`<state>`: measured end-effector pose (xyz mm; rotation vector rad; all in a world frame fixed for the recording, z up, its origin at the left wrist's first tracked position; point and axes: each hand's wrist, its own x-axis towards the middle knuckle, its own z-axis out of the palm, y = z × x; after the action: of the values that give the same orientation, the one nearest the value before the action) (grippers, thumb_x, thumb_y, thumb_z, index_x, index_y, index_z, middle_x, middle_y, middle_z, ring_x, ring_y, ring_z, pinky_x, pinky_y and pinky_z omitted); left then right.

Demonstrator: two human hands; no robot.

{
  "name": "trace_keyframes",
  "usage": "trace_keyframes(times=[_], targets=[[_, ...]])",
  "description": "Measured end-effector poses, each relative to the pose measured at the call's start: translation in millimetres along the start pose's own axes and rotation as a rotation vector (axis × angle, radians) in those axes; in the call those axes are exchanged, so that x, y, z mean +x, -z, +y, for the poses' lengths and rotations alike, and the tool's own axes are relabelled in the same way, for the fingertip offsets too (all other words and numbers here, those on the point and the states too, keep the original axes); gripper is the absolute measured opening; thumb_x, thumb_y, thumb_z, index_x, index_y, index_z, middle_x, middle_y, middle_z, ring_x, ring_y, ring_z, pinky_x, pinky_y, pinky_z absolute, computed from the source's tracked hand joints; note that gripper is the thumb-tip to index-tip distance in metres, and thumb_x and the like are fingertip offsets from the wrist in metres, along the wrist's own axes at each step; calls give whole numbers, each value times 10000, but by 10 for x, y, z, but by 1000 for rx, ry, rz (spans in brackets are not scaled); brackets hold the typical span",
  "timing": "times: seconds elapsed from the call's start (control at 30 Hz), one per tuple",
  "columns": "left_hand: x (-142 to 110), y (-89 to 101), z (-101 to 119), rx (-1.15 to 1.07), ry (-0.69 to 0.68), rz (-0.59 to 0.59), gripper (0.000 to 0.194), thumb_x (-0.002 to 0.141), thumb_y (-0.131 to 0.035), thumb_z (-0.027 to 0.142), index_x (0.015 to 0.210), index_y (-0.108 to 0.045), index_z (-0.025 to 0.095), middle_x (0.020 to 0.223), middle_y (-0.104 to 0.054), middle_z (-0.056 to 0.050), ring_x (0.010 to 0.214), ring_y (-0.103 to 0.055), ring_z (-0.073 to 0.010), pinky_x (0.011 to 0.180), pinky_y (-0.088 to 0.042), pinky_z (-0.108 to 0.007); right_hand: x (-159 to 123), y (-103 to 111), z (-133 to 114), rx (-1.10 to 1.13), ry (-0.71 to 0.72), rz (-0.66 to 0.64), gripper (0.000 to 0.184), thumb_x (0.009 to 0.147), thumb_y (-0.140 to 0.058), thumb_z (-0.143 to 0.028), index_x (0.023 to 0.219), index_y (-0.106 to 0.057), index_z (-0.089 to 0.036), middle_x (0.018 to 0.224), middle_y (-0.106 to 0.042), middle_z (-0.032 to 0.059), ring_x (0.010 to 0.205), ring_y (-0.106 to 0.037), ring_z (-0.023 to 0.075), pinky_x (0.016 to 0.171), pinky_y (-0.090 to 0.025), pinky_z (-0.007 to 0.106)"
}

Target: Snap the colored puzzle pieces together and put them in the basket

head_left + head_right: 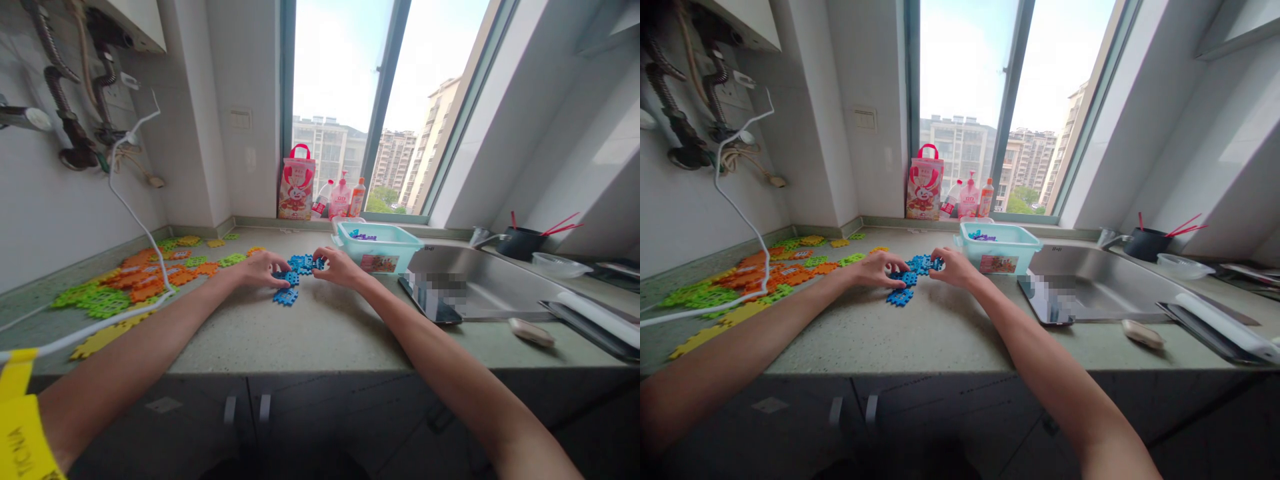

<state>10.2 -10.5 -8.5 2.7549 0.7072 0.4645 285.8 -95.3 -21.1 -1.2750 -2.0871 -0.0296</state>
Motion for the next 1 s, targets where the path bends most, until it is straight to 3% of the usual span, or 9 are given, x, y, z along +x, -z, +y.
trace_keyframes(times=[0.17, 0.37, 0.73, 1.0], targets=[[1, -7, 62, -50, -20, -32, 493, 719, -805, 558, 1106, -809, 252, 1038, -764, -50, 851, -650, -199, 750, -485, -284, 93, -219, 125, 48, -34, 1, 276, 804, -751, -261, 1058, -664, -200, 1039, -675, 47, 926, -619, 167, 826, -475, 273], [13, -17, 65, -84, -39, -51, 503, 726, -792, 556, 1123, -807, 248, 999, -740, -50, 863, -646, -205, 735, -485, -281, 149, -348, 174, 33, -31, -113, 251, 812, -753, -279, 1032, -656, -209, 1021, -701, 21, 947, -615, 167, 875, -452, 278], [25, -30, 119, 18, -29, -13, 443, 761, -743, 551, 1049, -786, 218, 928, -721, -39, 798, -633, -189, 706, -474, -268, 124, -127, -20, -98, -53, -189, 284, 790, -796, -341, 1023, -684, -222, 876, -686, 3, 767, -569, 150, 693, -381, 238], [57, -14, 172, 86, -38, -23, 397, 786, -709, 526, 1019, -763, 210, 908, -701, -31, 786, -624, -186, 724, -462, -267, 76, -55, 18, -76, -30, -208, 285, 809, -804, -363, 1022, -685, -217, 875, -696, 1, 759, -577, 139, 690, -378, 231]])
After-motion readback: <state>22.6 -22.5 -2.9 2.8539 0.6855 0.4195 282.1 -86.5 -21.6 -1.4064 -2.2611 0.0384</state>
